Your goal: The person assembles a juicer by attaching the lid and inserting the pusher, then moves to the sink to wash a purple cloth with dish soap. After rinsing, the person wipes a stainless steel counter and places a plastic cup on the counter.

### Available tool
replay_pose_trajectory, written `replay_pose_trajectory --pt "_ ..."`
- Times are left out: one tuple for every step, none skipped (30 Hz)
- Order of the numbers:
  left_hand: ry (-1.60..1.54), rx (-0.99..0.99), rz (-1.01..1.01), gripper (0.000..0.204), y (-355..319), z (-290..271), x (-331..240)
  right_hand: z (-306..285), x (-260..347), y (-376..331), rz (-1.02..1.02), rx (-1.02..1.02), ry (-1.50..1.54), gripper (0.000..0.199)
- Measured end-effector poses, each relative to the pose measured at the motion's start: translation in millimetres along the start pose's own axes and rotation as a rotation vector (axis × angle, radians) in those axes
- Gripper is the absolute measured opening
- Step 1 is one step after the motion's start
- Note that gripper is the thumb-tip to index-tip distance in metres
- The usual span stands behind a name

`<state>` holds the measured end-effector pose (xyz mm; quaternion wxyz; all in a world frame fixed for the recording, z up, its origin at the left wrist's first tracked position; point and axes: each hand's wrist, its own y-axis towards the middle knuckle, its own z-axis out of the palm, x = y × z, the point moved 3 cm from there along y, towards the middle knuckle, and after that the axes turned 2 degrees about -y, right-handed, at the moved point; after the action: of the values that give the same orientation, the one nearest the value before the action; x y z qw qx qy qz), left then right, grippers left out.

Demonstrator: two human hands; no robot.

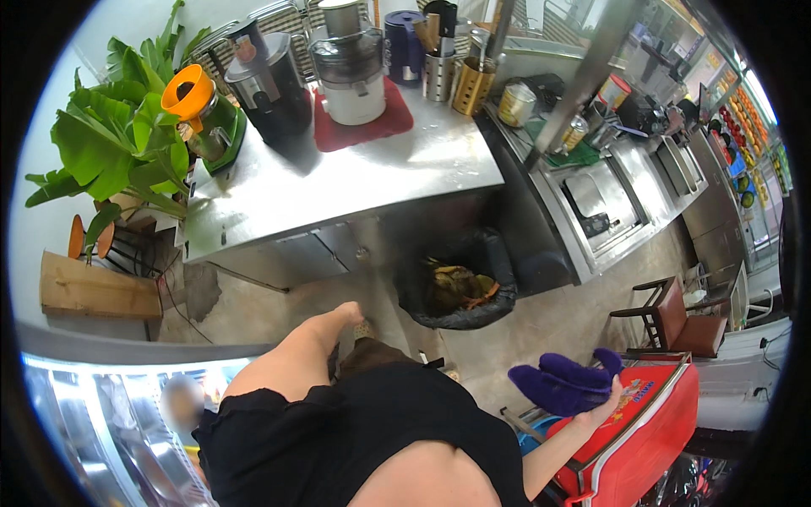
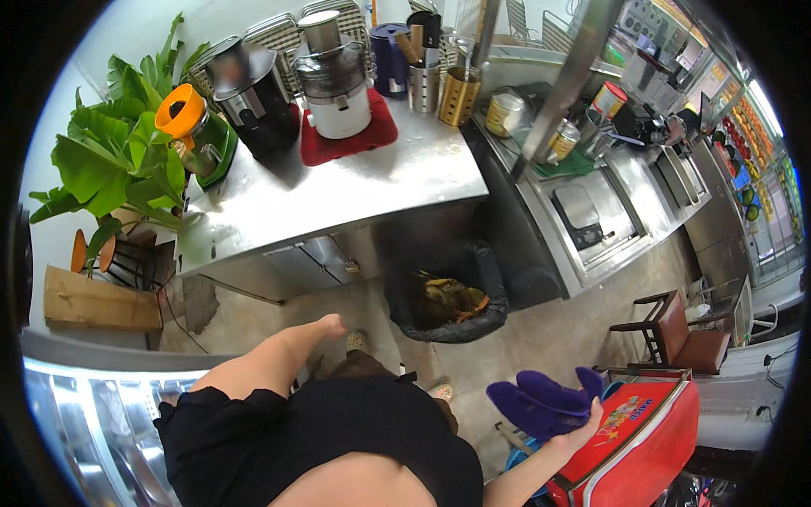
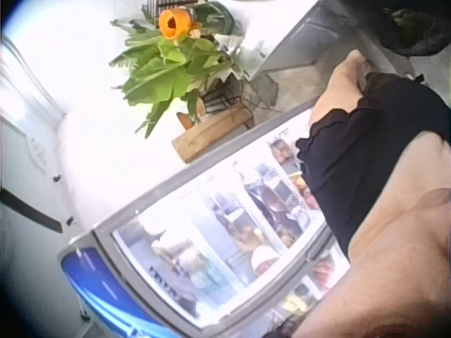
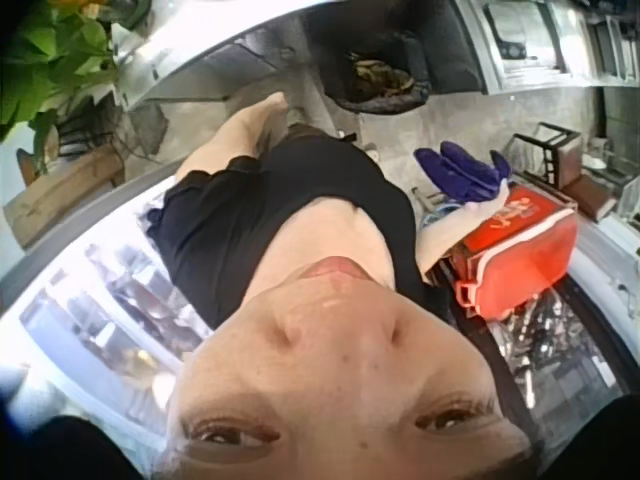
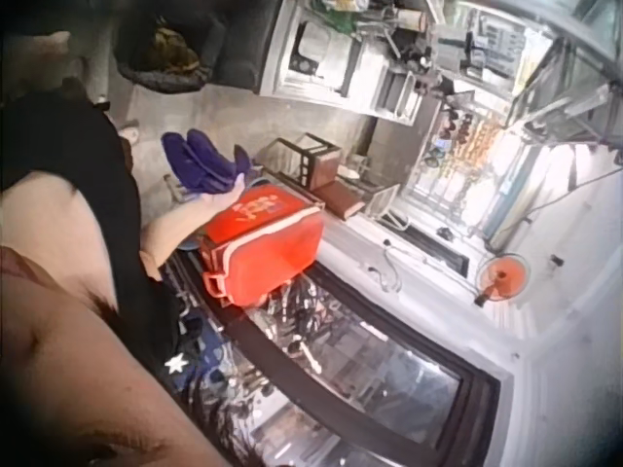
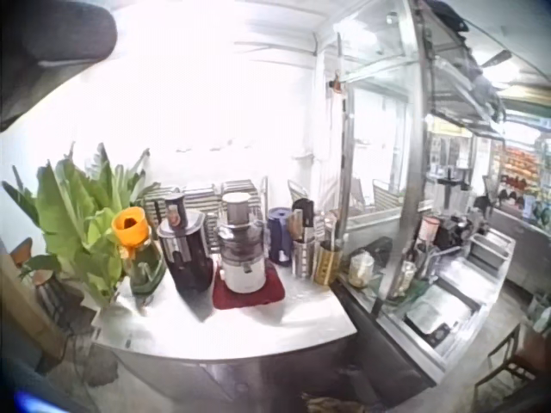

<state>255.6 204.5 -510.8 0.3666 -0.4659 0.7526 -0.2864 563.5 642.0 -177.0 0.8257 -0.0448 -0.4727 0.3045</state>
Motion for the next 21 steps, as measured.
replay_pose_trajectory --pt "-0.041 0.0 -0.04 0.026 10.6 7.4 -28.0 -26.9 7.1 3.9 0.007 -0.031 0.054 0.03" --pt "0.015 -0.02 0.007 0.025 22.4 20.7 -54.1 -49.0 13.8 9.4 0.039 -0.025 0.065 0.03" --pt "0.076 -0.035 0.054 0.024 34.4 35.5 -81.6 -71.1 18.7 12.2 0.071 -0.024 0.08 0.031" --pt "0.126 0.051 0.129 0.023 43.4 42.0 -131.8 -97.2 23.4 12.3 0.082 -0.048 0.102 0.031" --pt "0.046 0.009 0.158 0.021 34.1 45.1 -188.0 -118.1 30.7 13.3 0.137 -0.035 0.125 0.034" --pt "0.126 0.004 0.292 0.022 42.9 59.8 -210.8 -126.7 31.8 12.5 0.179 -0.013 0.145 0.036" --pt "0.108 0.103 0.406 0.025 28.2 56.4 -284.3 -140.8 44.0 8.3 0.158 -0.042 0.145 0.037" --pt "0.129 0.075 0.563 0.032 33.8 68.7 -314.8 -146.7 55.1 6.7 0.164 -0.043 0.15 0.039" --pt "0.092 0.115 0.58 0.033 32.4 69.2 -354.2 -159.7 65.7 5.1 0.18 -0.189 0.151 0.042" --pt "0.065 0.18 0.605 0.035 24.2 73.6 -397.4 -162.1 76.0 6.6 0.166 -0.194 0.177 0.04" --pt "0.082 0.21 0.633 0.035 15.9 70.5 -433.3 -177.1 81.2 17.7 0.114 -0.268 0.153 0.034" --pt "0.102 0.248 0.661 0.036 13.7 69.2 -456.6 -180.7 88.2 26.3 0.096 -0.334 0.114 0.027" --pt "0.094 0.221 0.731 0.036 28.5 78.2 -464.8 -176.7 96.6 36.4 0.114 -0.27 0.152 0.023" --pt "0.135 0.185 0.855 0.035 43.9 82.7 -474.7 -187.4 98.9 53.8 0.14 -0.222 0.2 0.023" --pt "0.169 0.246 0.832 0.033 43.6 79.8 -495.4 -199.8 101.4 71.0 0.132 -0.241 0.25 0.025" --pt "0.168 0.25 0.82 0.031 60.2 83.5 -499.9 -200.6 106.6 89.4 0.143 -0.221 0.302 0.027" --pt "0.118 0.333 0.822 0.032 71.2 81.7 -509.7 -197.8 116.0 104.9 0.108 -0.212 0.308 0.027" --pt "0.062 0.409 0.812 0.032 79.5 81.7 -519.7 -197.2 125.9 120.8 0.083 -0.192 0.308 0.028" --pt "0.083 0.431 0.794 0.032 96.0 80.4 -533.4 -202.3 132.6 146.7 0.087 -0.179 0.331 0.029" --pt "0.093 0.446 0.766 0.033 113.3 76.8 -546.9 -203.0 142.3 168.3 0.043 -0.171 0.311 0.029" --pt "0.141 0.49 0.731 0.033 126.3 72.6 -570.7 -203.1 153.2 188.6 -0.003 -0.168 0.283 0.029"
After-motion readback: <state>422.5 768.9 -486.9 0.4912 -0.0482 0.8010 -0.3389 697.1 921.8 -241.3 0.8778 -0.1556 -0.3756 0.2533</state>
